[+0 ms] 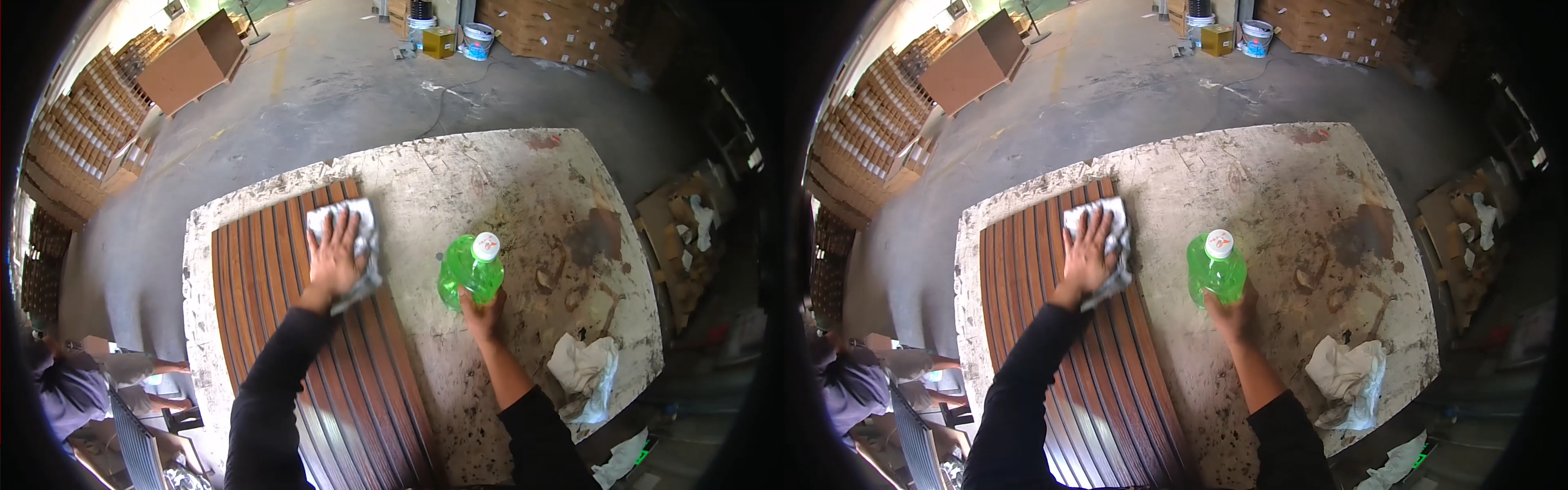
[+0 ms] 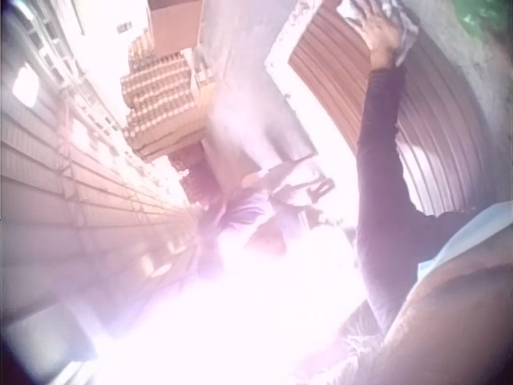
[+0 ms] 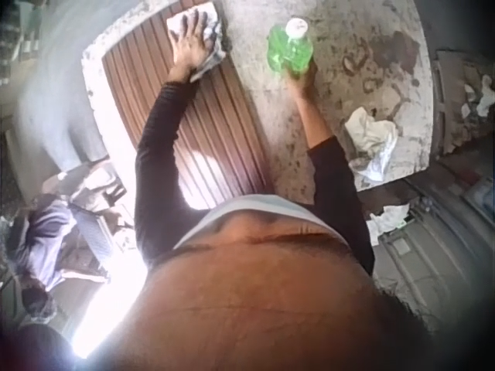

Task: The person wipes a slatted wooden furniture panel with a cloth, applying liquid from a green bottle onto the surface and edges before lifting the panel to wipe the underside.

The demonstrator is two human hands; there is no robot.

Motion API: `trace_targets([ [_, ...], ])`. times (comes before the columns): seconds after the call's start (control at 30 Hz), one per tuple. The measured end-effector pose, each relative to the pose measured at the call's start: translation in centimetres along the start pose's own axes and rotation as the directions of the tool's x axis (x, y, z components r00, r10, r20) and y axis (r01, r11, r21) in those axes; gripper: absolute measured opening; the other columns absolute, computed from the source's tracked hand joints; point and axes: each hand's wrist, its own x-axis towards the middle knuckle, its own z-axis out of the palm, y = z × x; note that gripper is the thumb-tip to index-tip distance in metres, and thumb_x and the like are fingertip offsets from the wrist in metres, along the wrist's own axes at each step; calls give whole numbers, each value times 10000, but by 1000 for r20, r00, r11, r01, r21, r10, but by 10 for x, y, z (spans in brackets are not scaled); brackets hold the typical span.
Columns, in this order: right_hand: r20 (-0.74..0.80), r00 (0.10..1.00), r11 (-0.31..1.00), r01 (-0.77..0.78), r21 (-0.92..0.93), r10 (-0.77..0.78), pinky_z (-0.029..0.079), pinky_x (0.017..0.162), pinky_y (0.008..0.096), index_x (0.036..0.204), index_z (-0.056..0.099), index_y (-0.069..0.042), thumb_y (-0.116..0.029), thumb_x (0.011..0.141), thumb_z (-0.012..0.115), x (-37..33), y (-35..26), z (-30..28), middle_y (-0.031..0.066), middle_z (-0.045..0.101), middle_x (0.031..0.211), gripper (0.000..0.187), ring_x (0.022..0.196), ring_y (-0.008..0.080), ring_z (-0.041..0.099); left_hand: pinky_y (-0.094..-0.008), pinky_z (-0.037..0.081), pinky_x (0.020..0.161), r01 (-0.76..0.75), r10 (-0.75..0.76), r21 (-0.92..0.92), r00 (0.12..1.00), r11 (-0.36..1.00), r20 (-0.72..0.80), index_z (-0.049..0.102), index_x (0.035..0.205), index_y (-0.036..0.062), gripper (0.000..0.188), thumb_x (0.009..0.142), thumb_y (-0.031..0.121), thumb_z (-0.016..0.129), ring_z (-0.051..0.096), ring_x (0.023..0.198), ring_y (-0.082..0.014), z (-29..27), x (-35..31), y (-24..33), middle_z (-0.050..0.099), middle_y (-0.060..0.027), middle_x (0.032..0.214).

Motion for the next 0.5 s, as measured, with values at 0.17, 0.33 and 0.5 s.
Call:
trace_targets([
  [0.17, 17, 998, 998, 57, -19, -57, 503, 740, 338, 1097, 542, 8, -96, 714, 684, -2, 5, -1, 130, 650, 930, 422, 833, 231, 643, -599, 66, 1087, 144, -146, -22, 984, 989, -105, 216, 1454, 165, 646, 889, 437, 371, 104, 1403, -319, 11, 94, -28, 166, -64, 1522],
  [0.33, -23, 991, 991, 130, -13, -130, 500, 721, 346, 1062, 548, 11, -101, 723, 677, -7, 8, 8, 133, 649, 910, 379, 801, 242, 638, -610, 78, 1080, 171, -170, -2, 979, 985, -111, 203, 1456, 152, 681, 864, 398, 435, 116, 1402, -315, 12, 87, -37, 171, -68, 1520],
  [0.5, -50, 980, 980, 191, -53, -194, 492, 711, 363, 1014, 569, -1, -106, 716, 684, -1, 10, 4, 149, 646, 901, 336, 799, 295, 634, -606, 77, 1084, -7, 6, -50, 1000, 999, -22, 157, 1462, 149, 751, 838, 347, 525, 127, 1398, -314, 15, -31, 2, 149, -74, 1523],
])
